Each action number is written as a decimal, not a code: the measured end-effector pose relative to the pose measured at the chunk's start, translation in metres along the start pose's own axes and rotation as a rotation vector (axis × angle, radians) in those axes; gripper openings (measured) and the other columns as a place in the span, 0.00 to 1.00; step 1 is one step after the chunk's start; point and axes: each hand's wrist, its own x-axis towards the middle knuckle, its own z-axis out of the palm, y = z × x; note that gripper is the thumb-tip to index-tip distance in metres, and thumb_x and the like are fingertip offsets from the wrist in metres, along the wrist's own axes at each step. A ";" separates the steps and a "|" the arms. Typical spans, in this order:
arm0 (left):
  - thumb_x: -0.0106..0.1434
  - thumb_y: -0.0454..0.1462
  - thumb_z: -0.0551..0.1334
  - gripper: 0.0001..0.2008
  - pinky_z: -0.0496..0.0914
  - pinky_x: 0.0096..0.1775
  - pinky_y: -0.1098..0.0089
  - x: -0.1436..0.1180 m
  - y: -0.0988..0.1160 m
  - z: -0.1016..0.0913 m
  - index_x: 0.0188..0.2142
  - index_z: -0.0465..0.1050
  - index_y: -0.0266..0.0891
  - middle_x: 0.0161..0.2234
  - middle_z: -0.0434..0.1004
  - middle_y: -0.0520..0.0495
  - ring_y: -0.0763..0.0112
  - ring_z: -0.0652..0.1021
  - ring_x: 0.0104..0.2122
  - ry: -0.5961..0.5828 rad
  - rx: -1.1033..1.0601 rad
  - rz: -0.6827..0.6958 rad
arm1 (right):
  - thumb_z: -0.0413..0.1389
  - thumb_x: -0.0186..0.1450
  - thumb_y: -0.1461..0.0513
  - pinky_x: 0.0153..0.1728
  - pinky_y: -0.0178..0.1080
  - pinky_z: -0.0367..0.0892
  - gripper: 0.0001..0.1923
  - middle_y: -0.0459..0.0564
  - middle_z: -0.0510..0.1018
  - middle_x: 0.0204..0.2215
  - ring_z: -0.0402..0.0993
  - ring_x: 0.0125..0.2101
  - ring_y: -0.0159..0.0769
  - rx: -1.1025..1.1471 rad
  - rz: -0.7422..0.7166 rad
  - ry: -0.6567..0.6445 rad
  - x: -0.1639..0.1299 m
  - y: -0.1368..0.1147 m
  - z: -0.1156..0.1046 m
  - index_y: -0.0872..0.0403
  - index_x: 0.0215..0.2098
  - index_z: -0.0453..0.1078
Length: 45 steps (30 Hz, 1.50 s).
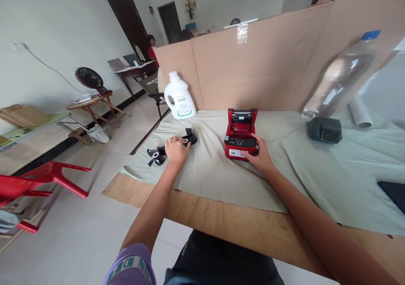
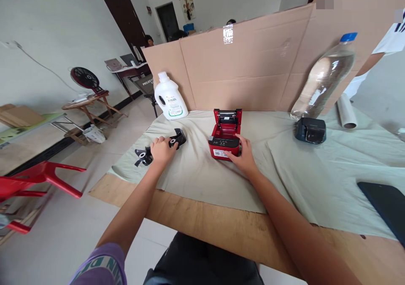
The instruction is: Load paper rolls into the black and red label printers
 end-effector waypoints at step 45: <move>0.63 0.40 0.64 0.13 0.65 0.27 0.77 -0.045 0.176 -0.030 0.46 0.71 0.40 0.27 0.74 0.54 0.80 0.68 0.22 -0.144 -1.317 0.259 | 0.56 0.63 0.58 0.47 0.47 0.64 0.10 0.49 0.81 0.41 0.72 0.44 0.46 -0.402 0.053 -0.335 0.106 -0.065 -0.021 0.49 0.42 0.75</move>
